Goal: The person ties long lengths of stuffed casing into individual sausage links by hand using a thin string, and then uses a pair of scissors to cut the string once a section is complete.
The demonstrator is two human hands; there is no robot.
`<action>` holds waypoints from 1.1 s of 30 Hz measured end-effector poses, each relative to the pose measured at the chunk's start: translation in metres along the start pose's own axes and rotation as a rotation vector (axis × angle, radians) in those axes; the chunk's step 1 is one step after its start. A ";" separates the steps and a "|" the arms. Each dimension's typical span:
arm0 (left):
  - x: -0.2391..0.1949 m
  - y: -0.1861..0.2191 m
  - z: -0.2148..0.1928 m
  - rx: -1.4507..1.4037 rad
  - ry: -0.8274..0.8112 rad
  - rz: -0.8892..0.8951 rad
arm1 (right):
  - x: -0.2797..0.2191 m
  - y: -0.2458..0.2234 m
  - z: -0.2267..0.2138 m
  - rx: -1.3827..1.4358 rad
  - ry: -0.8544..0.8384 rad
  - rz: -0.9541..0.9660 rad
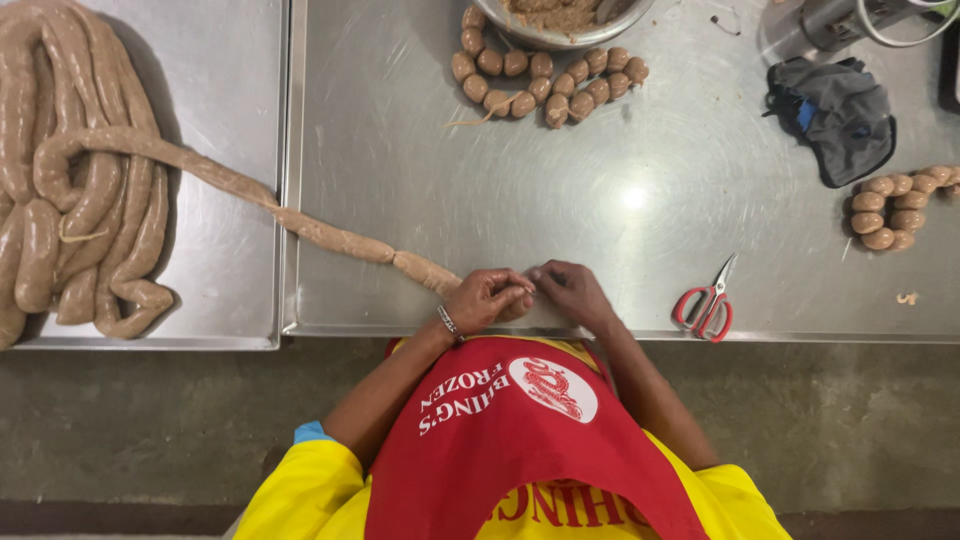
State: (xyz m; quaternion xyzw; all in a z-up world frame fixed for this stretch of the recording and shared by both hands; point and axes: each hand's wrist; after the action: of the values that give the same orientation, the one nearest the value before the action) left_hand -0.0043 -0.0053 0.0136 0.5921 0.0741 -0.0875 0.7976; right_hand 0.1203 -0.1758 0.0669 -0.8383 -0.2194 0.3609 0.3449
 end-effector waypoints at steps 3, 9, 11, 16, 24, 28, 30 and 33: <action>-0.004 -0.009 -0.006 0.014 0.045 0.120 | -0.015 -0.013 -0.032 -0.171 -0.106 0.030; 0.008 -0.033 -0.016 -0.461 0.023 0.192 | -0.064 0.009 -0.102 -0.071 -0.338 -0.254; 0.012 -0.035 -0.016 -0.572 0.025 0.189 | -0.046 0.037 -0.098 -0.559 0.155 0.247; -0.003 -0.003 -0.029 0.044 0.123 0.254 | -0.078 0.080 -0.105 0.093 0.334 0.217; -0.089 0.038 -0.137 1.332 0.445 0.189 | -0.097 0.104 -0.115 -0.367 0.882 -0.013; -0.107 0.033 -0.174 1.385 0.448 0.091 | -0.055 0.057 -0.041 -0.262 0.699 -0.288; -0.100 0.024 -0.174 1.442 0.442 0.136 | -0.037 0.017 0.004 -0.342 0.471 -0.410; -0.089 0.022 -0.181 1.473 0.413 0.193 | -0.009 -0.035 0.054 -0.572 0.154 -0.755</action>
State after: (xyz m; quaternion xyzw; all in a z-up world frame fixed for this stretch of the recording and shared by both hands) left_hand -0.0881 0.1790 0.0018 0.9785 0.0919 0.0680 0.1716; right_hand 0.0694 -0.1353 0.0697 -0.7856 -0.5727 0.0723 0.2226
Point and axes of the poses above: each hand's wrist, its own x-axis towards the middle knuckle, its own z-axis out of the palm, y = z × x
